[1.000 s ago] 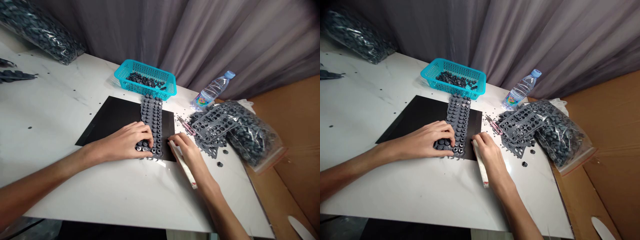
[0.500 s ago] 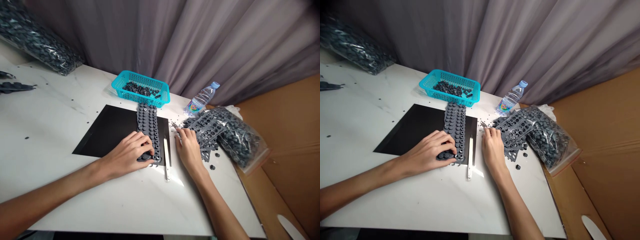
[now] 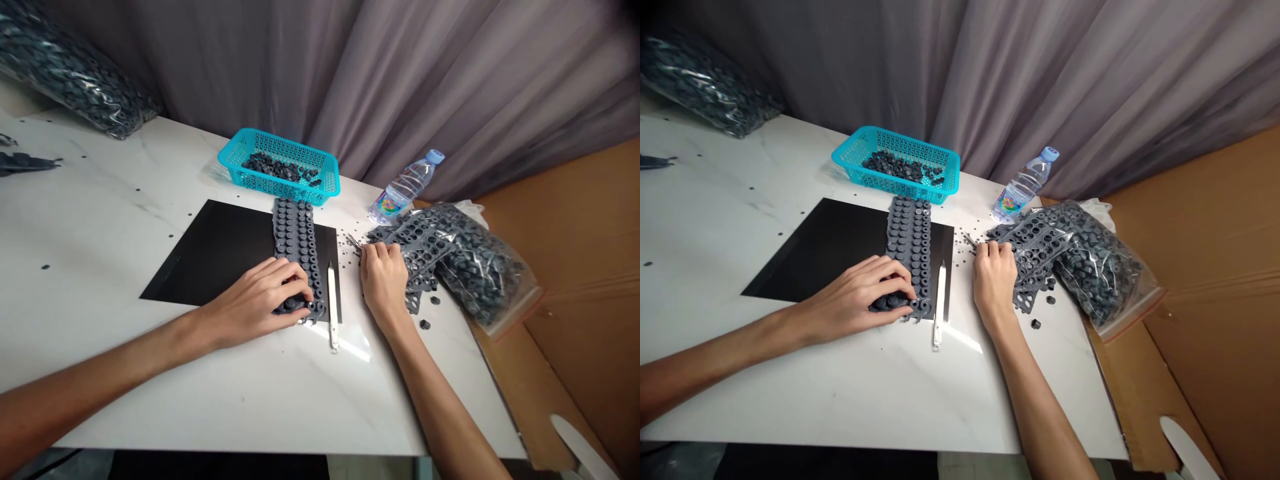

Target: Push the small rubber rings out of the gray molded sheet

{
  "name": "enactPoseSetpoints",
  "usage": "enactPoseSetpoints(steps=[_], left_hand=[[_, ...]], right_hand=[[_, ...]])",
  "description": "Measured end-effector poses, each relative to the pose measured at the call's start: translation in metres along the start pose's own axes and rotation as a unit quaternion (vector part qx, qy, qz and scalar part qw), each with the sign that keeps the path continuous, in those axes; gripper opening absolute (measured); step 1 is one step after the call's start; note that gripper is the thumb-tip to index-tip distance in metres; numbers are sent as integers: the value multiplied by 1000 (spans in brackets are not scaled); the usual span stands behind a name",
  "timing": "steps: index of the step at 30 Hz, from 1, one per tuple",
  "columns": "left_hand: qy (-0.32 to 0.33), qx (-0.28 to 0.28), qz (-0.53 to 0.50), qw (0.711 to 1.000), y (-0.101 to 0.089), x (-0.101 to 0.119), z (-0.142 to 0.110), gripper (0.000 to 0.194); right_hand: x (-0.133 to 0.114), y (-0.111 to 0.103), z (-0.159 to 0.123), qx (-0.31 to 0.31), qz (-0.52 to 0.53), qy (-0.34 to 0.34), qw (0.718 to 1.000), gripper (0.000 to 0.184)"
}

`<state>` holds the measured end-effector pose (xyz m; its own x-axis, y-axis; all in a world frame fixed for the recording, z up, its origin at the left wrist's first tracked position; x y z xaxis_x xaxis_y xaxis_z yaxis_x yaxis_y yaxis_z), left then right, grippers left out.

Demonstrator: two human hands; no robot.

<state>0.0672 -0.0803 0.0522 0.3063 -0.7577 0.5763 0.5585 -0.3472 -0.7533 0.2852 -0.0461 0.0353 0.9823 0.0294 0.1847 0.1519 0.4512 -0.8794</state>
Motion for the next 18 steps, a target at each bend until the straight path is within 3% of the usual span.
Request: enactPoseSetpoints(steps=[6, 10, 12, 15, 18], left_hand=[[-34, 36, -71, 996, -11, -2, 3, 17], [-57, 51, -96, 992, -16, -6, 3, 17], [-65, 53, -95, 992, -17, -7, 3, 18], [-68, 57, -79, 993, -17, -8, 2, 18], [-63, 60, -63, 994, -18, -7, 2, 18]], right_hand=[[3, -14, 5, 45, 30, 72, 996, 33], [5, -23, 5, 92, 128, 110, 981, 30], [12, -25, 4, 117, 210, 146, 960, 29], [30, -33, -2, 199, 316, 213, 903, 28], [46, -41, -9, 278, 346, 252, 860, 29]])
Point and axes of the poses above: each hand's wrist, its own z-axis towards the middle knuckle, its own y-axis out of the palm, x = y × z, the point moved 8 cm from there along z, towards the middle knuckle, and after that the axes turned 6 degrees about -z, right-handed, at the moved point
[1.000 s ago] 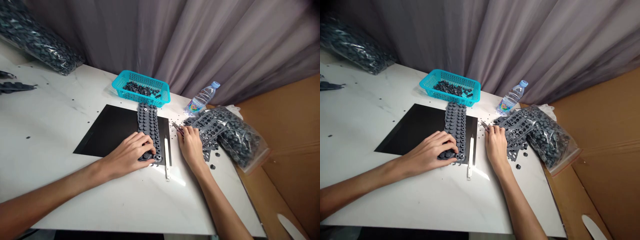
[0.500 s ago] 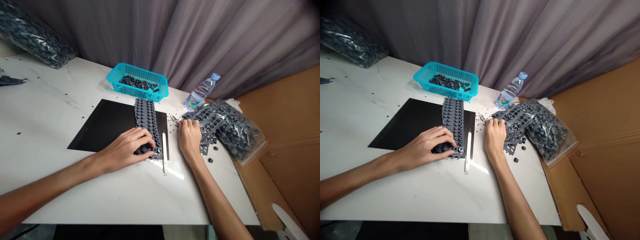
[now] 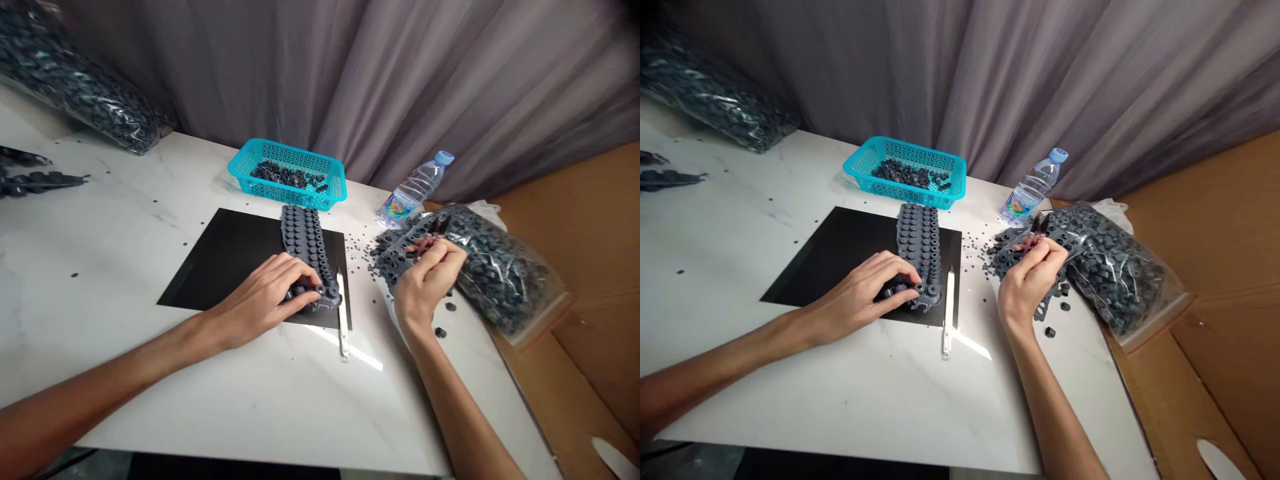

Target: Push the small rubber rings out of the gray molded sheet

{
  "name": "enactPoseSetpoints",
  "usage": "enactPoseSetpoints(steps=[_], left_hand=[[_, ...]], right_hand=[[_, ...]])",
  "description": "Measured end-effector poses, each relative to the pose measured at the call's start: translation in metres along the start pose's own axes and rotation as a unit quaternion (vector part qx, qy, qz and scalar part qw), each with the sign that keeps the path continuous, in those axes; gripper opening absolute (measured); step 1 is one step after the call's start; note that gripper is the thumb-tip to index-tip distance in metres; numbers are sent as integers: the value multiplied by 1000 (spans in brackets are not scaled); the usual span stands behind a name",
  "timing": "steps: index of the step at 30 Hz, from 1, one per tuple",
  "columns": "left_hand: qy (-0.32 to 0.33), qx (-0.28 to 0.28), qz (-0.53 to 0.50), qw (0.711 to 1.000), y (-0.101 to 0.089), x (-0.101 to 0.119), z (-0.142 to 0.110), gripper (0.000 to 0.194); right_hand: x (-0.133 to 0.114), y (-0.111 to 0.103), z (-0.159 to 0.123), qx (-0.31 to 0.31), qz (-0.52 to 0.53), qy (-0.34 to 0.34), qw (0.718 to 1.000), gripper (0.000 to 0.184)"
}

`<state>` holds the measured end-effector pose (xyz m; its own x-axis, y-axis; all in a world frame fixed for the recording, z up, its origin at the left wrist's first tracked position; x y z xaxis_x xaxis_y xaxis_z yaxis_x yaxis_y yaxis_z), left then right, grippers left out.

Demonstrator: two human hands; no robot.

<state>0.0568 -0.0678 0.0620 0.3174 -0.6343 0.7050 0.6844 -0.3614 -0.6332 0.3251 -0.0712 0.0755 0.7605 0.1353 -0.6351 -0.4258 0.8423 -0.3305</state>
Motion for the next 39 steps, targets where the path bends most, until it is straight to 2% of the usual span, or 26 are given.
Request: enactPoseSetpoints(steps=[2, 5, 7, 9, 13, 15, 17, 19, 20, 22, 25, 27, 31, 39], left_hand=[[-1, 5, 4, 1000, -1, 0, 0, 17], [-5, 6, -1, 1000, -1, 0, 0, 16], [-4, 4, -9, 1000, 0, -1, 0, 16], [4, 7, -10, 1000, 0, -1, 0, 16], [20, 28, 16, 999, 0, 1, 0, 15], [26, 41, 20, 999, -1, 2, 0, 16], [26, 51, 12, 998, -2, 1, -1, 18], [17, 55, -2, 998, -2, 0, -2, 20], [11, 56, -11, 998, -2, -2, -2, 21], [0, 59, -30, 998, -3, -4, -3, 22], [-5, 65, -59, 996, -4, -5, -2, 19], [-2, 69, -77, 995, -5, -4, -2, 17], [-9, 87, -113, 990, -6, -3, -1, 15], [-48, 97, -136, 985, -1, -9, -3, 16]], right_hand=[[7, 1, 2, -4, -14, 10, 1000, 30], [24, 14, 0, -77, -43, 39, 995, 30], [35, 18, -1, -103, -49, 58, 992, 30], [39, 12, 2, -84, -60, 61, 993, 31], [26, -12, 11, 9, -64, 33, 997, 35], [16, -18, 11, 6, -38, 30, 999, 36], [4, -12, 4, -62, -2, 37, 997, 35], [-11, 1, -12, -179, 38, 50, 982, 32], [-19, 8, -23, -245, 54, 54, 967, 30], [-39, 18, -44, -338, 82, 45, 936, 29], [-63, 28, -68, -419, 141, 41, 896, 28], [-70, 32, -76, -428, 174, 60, 885, 28], [-70, 35, -78, -409, 206, 89, 885, 22], [-73, 34, -79, -396, 194, 53, 896, 11]])
Point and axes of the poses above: each hand's wrist, its own z-axis towards the middle knuckle, its own y-axis out of the palm, x = y × z, the point moved 8 cm from there along z, towards the middle knuckle, and after that the axes turned 6 degrees about -z, right-handed, at the moved point
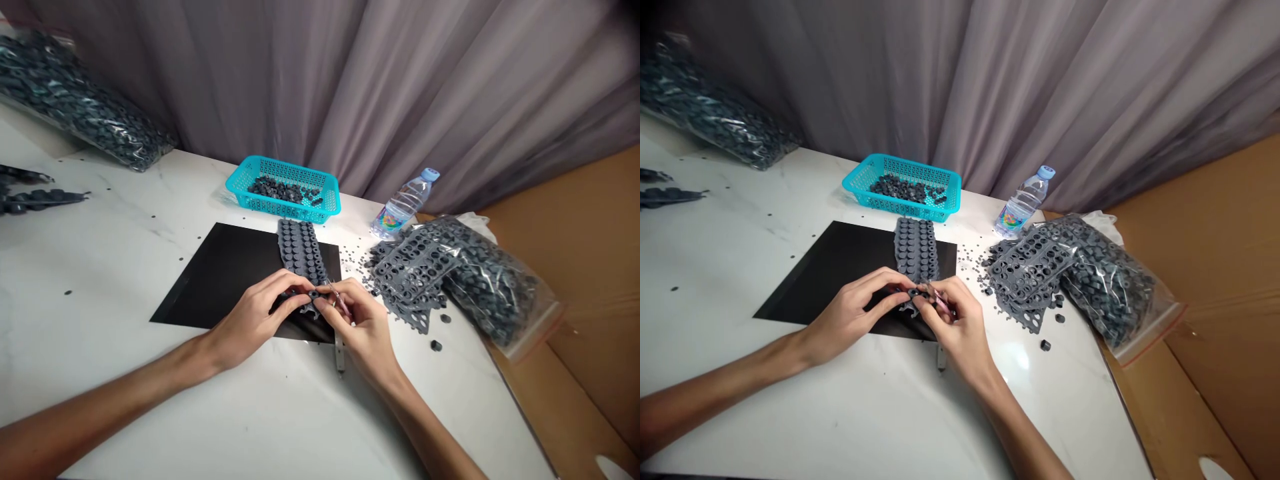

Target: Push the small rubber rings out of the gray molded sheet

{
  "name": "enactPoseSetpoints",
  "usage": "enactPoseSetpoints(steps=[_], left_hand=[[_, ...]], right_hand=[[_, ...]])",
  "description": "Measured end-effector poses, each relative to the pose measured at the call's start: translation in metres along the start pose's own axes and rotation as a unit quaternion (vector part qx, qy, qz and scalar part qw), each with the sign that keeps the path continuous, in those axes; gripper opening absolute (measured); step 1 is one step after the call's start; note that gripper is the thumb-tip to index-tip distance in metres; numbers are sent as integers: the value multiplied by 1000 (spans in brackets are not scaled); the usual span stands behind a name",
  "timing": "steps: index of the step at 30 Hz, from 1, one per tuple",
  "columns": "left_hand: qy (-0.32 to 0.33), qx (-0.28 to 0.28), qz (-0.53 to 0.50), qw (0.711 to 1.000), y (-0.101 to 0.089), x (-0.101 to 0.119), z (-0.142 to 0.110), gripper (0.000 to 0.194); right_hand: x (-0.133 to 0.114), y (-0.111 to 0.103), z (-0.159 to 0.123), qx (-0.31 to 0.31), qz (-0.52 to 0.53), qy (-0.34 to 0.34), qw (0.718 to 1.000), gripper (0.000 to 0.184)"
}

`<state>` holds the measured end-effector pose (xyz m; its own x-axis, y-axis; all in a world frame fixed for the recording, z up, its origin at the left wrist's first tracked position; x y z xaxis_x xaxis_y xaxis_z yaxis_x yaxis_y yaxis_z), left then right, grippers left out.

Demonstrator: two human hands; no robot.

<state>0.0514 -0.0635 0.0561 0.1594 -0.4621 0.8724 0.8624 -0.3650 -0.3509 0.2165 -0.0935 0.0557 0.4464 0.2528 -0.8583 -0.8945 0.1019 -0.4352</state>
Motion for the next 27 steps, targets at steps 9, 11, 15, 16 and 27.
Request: enactPoseSetpoints(steps=[9, 11, 15, 16, 27], left_hand=[[7, 8, -19, 1000, 3, 4, -2, 17], [8, 16, -22, 1000, 2, 4, -2, 17], [23, 22, -14, 999, 1, 5, -1, 13], [29, 21, -11, 999, 1, 6, -1, 12], [86, 27, 10, 996, -3, 13, -1, 12]], right_hand=[[12, 6, -2, 0, 68, 36, 997, 13], [13, 7, -2, -6, 83, 44, 996, 15], [11, 6, -1, -18, 85, 40, 995, 15], [10, 5, 0, -24, 79, 33, 996, 14], [-4, -9, 1, -34, 10, -10, 999, 20]])
Point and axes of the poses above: each hand's wrist, its own z-axis towards the middle knuckle, its own y-axis out of the palm, x = y × z, the point moved 8 cm from there along z, towards the middle knuckle, and after that the axes turned 6 degrees about -z, right-handed, at the moved point
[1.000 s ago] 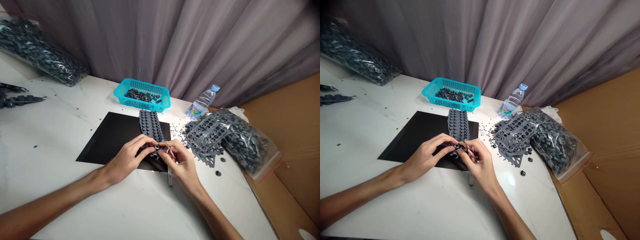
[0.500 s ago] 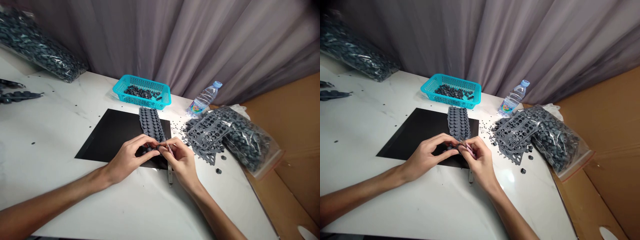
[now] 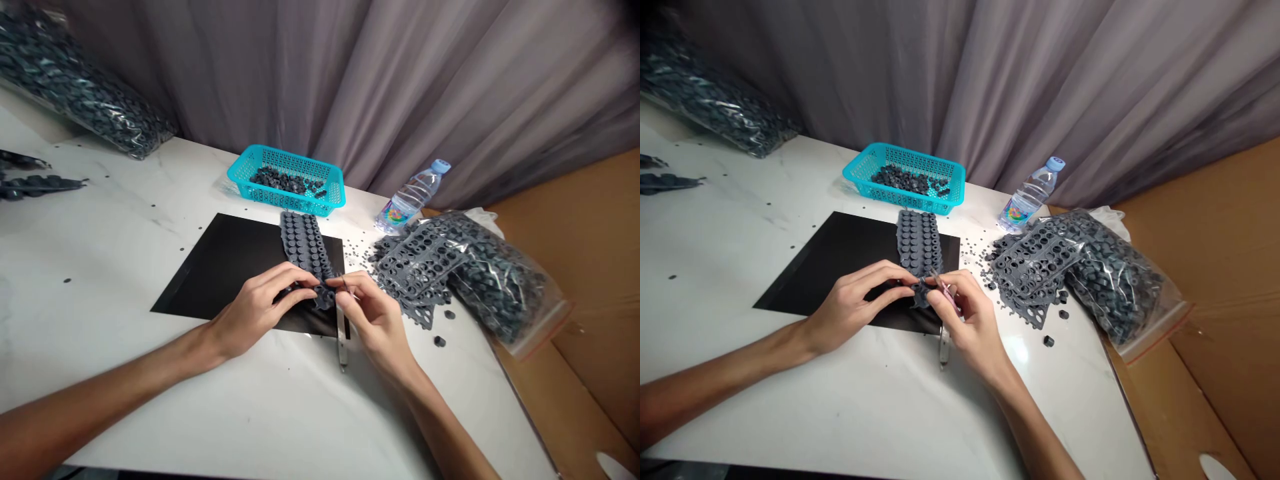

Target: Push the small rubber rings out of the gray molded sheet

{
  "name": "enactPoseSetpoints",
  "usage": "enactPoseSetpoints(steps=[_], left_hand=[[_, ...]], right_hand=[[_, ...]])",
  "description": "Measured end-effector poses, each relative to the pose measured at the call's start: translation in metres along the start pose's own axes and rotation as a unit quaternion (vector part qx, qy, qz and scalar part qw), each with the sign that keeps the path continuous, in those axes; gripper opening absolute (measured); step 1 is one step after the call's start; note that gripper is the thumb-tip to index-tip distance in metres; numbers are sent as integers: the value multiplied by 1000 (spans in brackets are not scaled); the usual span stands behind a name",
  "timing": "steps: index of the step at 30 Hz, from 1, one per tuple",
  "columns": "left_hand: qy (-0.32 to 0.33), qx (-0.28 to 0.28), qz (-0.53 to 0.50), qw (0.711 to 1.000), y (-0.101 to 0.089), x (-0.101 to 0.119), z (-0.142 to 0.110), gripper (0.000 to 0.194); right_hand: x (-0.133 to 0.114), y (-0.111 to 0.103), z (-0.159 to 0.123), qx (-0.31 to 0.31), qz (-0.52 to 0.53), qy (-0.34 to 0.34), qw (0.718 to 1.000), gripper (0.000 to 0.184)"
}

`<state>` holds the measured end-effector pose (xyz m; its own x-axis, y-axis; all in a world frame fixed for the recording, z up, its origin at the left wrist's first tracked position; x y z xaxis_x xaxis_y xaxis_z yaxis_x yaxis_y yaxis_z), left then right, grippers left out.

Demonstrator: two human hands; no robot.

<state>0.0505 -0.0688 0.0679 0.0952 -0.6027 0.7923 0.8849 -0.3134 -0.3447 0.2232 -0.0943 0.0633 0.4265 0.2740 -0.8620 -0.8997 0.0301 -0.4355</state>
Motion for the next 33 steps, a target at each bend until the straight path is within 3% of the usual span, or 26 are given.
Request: enactPoseSetpoints(steps=[8, 12, 19, 33], left_hand=[[14, -17, 19, 1000, 1, 0, -2, 14], [19, -12, 27, 999, 1, 1, -2, 13], [19, -5, 25, 999, 0, 2, -1, 10], [54, -17, 68, 996, 2, 7, -2, 11]], right_hand=[[-2, -23, -8, -15, -112, 22, 993, 23], [-7, -19, -8, -59, -140, 6, 988, 27], [-10, -17, -9, -85, -144, -4, 986, 30], [-13, -15, -12, -87, -169, -38, 981, 28]])
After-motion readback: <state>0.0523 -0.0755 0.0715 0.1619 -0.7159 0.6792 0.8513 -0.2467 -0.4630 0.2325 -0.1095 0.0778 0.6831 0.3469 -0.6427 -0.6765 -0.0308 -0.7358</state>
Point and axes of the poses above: each hand's wrist, its own z-axis towards the middle knuckle, its own y-axis out of the palm, x = y × z, the point moved 8 cm from there along z, towards the middle knuckle, and after that the axes turned 6 degrees about -z, right-handed, at the moved point
